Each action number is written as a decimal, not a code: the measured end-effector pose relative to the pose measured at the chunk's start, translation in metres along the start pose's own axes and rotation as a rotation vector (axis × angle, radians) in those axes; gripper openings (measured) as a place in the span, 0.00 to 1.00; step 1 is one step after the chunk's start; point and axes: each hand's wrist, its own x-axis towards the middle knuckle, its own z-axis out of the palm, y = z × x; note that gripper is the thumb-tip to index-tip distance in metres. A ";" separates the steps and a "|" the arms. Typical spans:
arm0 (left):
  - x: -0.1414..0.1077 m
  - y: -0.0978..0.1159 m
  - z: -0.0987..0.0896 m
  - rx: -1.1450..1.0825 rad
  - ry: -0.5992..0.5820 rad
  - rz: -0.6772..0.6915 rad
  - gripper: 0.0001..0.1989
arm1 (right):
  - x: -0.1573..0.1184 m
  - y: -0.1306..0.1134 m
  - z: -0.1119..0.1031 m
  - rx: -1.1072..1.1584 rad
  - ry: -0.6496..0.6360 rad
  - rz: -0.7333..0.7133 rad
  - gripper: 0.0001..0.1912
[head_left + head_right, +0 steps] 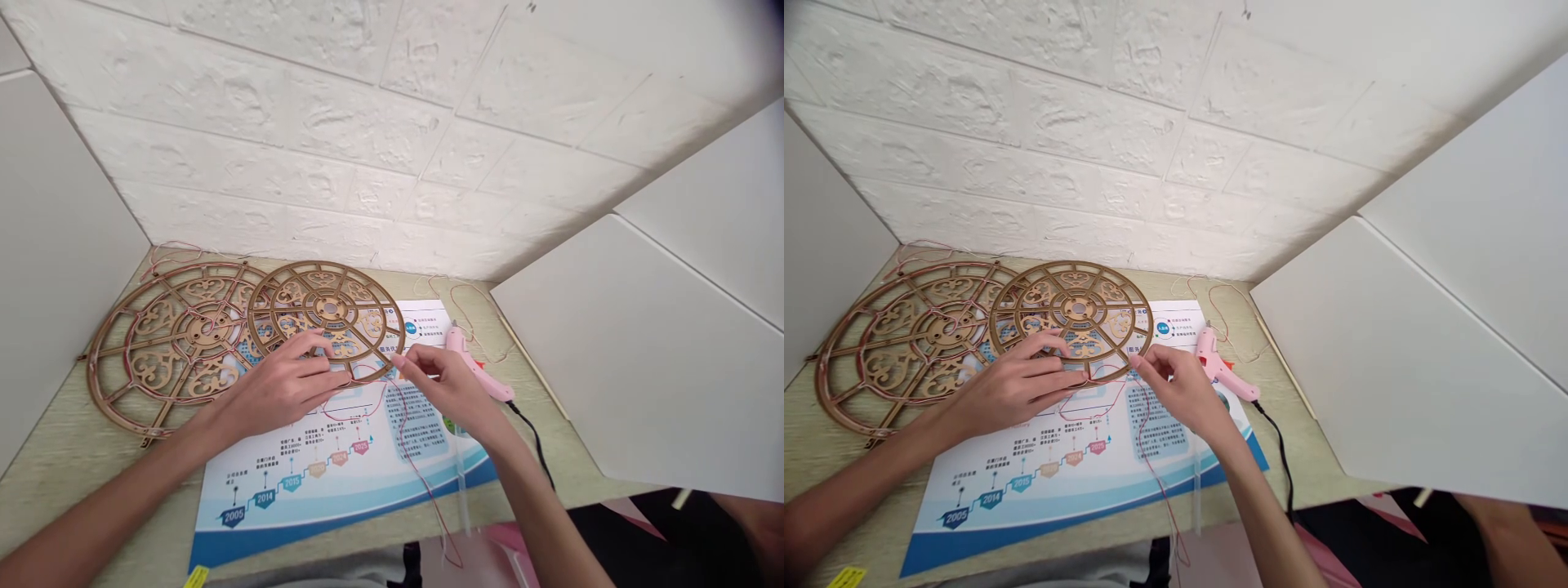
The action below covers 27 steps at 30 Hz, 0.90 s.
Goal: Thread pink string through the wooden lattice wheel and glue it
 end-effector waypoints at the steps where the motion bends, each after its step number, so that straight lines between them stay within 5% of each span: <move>1: 0.000 0.000 0.000 -0.002 -0.004 -0.006 0.10 | -0.001 0.000 0.000 -0.029 -0.052 0.020 0.27; 12: -0.002 -0.001 0.001 -0.010 -0.009 -0.004 0.10 | -0.007 -0.007 0.003 0.179 -0.156 0.060 0.20; 27: 0.000 0.000 0.000 0.012 0.016 0.000 0.08 | -0.004 0.001 0.017 0.047 0.118 0.017 0.19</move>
